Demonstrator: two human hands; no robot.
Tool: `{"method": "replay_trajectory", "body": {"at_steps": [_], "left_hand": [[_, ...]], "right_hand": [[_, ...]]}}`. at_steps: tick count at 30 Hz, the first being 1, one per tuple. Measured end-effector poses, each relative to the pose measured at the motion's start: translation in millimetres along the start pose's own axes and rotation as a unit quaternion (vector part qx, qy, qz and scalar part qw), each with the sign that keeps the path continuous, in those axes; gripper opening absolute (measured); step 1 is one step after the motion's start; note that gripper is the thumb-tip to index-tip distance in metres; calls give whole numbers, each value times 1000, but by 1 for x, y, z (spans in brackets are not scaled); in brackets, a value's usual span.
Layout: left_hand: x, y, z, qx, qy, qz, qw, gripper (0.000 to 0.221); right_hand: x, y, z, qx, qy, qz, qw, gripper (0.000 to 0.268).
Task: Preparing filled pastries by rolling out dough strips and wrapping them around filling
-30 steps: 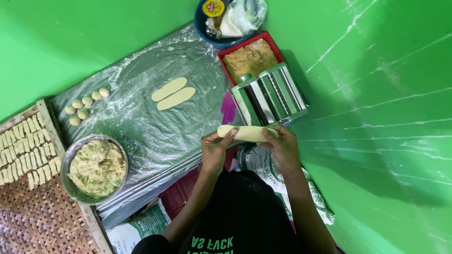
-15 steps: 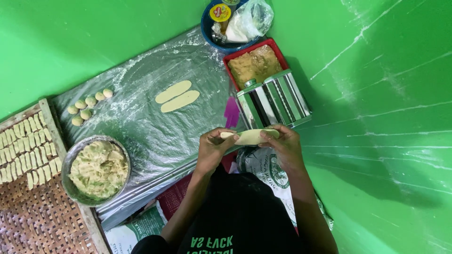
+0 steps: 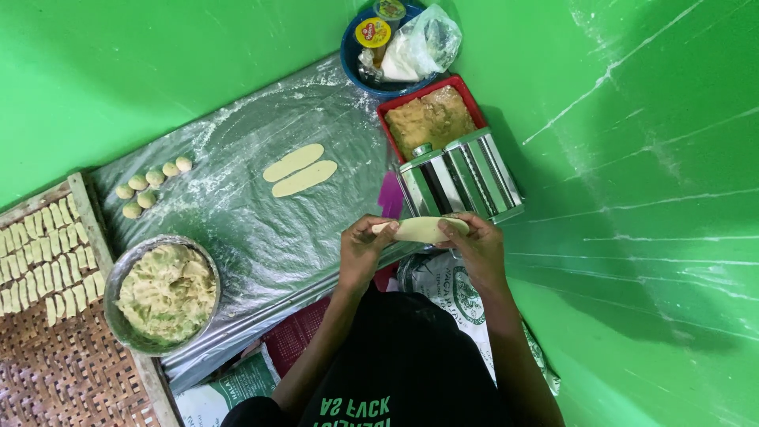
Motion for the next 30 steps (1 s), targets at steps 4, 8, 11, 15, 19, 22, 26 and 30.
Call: {"method": "replay_trajectory", "body": {"at_steps": [4,8,11,15,19,22,26,30], "left_hand": [[1,6,11,7,-44,71,996,20],[0,7,20,17,-66,79,995,9],[2,11,12,43,-42,58,996,10],[4,14,9,80,-20,42,996,11],[18,25,43,42,-111,73,990,16],[30,41,59,-5,-179,97,979,32],[49,61,72,-40,-160,104,981,33],[70,74,87,81,-81,84,990,19]], "right_hand": [[5,-3,-5,-2,-10,11,1000,25],[3,-5,0,-16,-8,4,1000,27],[3,-4,4,-32,-15,-1,999,27],[7,-10,-3,-41,-18,-14,999,28],[15,-19,22,-68,-30,-27,997,31],[37,-26,37,-100,-61,7,993,32],[56,-26,65,-133,-96,7,987,30],[79,-26,67,-153,-132,15,979,27]]}}
Point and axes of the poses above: each hand's wrist, its own x-axis towards the middle knuckle, its own y-axis out of the palm, z = x × y, the point moved 8 cm from there along x, towards the middle knuckle, and after that the axes turned 8 degrees about -z, right-handed, at the moved point
